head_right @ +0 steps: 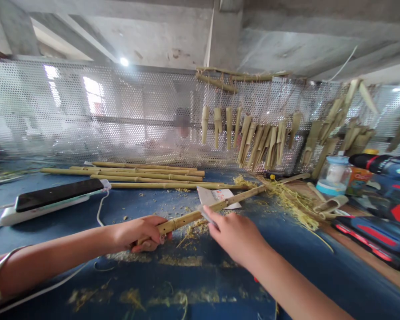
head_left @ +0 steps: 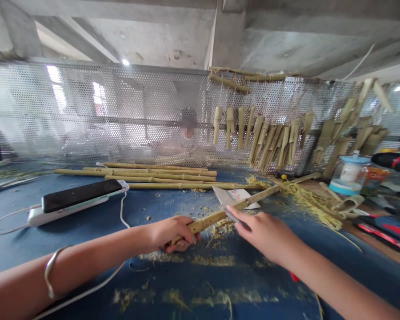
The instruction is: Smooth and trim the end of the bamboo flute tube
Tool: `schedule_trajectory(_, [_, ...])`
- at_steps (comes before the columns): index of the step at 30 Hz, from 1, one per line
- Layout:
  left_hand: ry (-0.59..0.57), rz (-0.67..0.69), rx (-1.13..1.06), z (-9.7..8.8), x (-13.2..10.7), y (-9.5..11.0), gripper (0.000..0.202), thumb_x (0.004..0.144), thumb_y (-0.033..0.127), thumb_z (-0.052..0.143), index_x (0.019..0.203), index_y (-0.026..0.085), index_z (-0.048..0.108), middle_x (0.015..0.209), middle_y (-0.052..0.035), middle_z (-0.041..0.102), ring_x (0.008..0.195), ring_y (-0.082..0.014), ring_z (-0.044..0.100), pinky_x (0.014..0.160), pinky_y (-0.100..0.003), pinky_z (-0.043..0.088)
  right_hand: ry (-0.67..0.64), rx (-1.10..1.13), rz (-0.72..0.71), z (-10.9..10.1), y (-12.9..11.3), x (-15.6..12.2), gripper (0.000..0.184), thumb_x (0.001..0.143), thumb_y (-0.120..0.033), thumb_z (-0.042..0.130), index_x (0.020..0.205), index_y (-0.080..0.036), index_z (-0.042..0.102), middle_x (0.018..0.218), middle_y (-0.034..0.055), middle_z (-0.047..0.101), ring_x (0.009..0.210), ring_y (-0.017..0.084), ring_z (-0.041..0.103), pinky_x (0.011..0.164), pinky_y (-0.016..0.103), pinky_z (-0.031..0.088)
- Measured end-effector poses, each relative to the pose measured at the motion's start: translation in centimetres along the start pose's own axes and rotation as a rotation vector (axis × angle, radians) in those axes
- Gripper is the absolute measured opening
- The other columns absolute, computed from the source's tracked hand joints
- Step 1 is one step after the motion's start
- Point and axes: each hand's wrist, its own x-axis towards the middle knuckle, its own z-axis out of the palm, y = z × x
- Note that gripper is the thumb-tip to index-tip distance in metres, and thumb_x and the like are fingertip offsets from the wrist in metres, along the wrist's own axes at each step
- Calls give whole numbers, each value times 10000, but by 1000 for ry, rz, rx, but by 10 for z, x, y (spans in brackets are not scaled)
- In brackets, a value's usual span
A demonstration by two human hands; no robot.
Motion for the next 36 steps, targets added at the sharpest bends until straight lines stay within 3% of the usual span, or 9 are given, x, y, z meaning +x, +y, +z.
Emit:
schedule_trajectory(2, [5,-17,-11,0,0,1,207,610,171,471,813,151,500,378,77,400,280,-49,284,296,-174,137,-10,82,-105,1,0,-1,451,820,-308,374,1268,-341,416,664,44,664,490,145,552,445,235,334])
schedule_trajectory(4, [2,-25,-40,0,-1,2,208,600,163,479,807,149,496,381,79,388,290,-47,286,298,-172,132,-20,94,-124,3,6,1,445,822,-313,372,1261,-366,415,674,33,669,500,140,560,454,231,339])
schedule_trajectory(9, [-46,-17,-101,-3,-1,2,224,589,147,472,812,149,477,429,86,360,312,-35,276,302,-169,117,1,-173,200,9,35,12,443,825,-326,345,1255,-304,450,678,92,669,523,208,586,439,263,308])
schedule_trajectory(15, [-8,-2,-27,-3,-1,2,225,584,144,475,807,160,452,523,70,423,313,-24,297,289,-177,128,-62,50,-13,5,34,11,428,838,-369,348,1259,-368,421,631,25,636,510,153,547,453,225,295])
schedule_trajectory(20, [-27,5,-69,-2,-2,3,226,580,134,454,805,159,449,464,85,372,318,-28,270,307,-178,105,-34,-112,212,6,45,12,443,833,-355,330,1256,-305,452,595,63,609,469,174,514,429,246,250])
schedule_trajectory(25, [-37,3,-116,-3,-3,4,223,579,120,456,799,157,451,470,82,377,326,-24,264,312,-175,91,-50,99,-14,6,40,10,419,829,-364,367,1240,-372,447,558,8,579,461,123,480,440,219,253])
schedule_trajectory(30, [-92,-22,-172,-7,-3,4,232,589,126,463,819,157,457,408,95,314,354,-31,213,326,-153,87,-31,-110,231,8,50,14,441,822,-367,343,1247,-333,453,567,46,596,446,158,487,425,240,239])
schedule_trajectory(32, [-106,-23,-183,-9,-2,4,234,594,127,472,826,156,460,407,96,311,355,-31,202,325,-150,87,-34,-57,176,7,43,12,443,820,-367,352,1251,-334,448,585,41,609,455,151,494,430,235,257])
schedule_trajectory(36, [-125,-24,-204,-11,-2,3,230,601,126,477,829,157,468,410,96,295,357,-32,179,317,-146,81,-44,155,-68,7,22,8,427,828,-363,368,1251,-384,427,612,0,631,494,126,519,466,216,298])
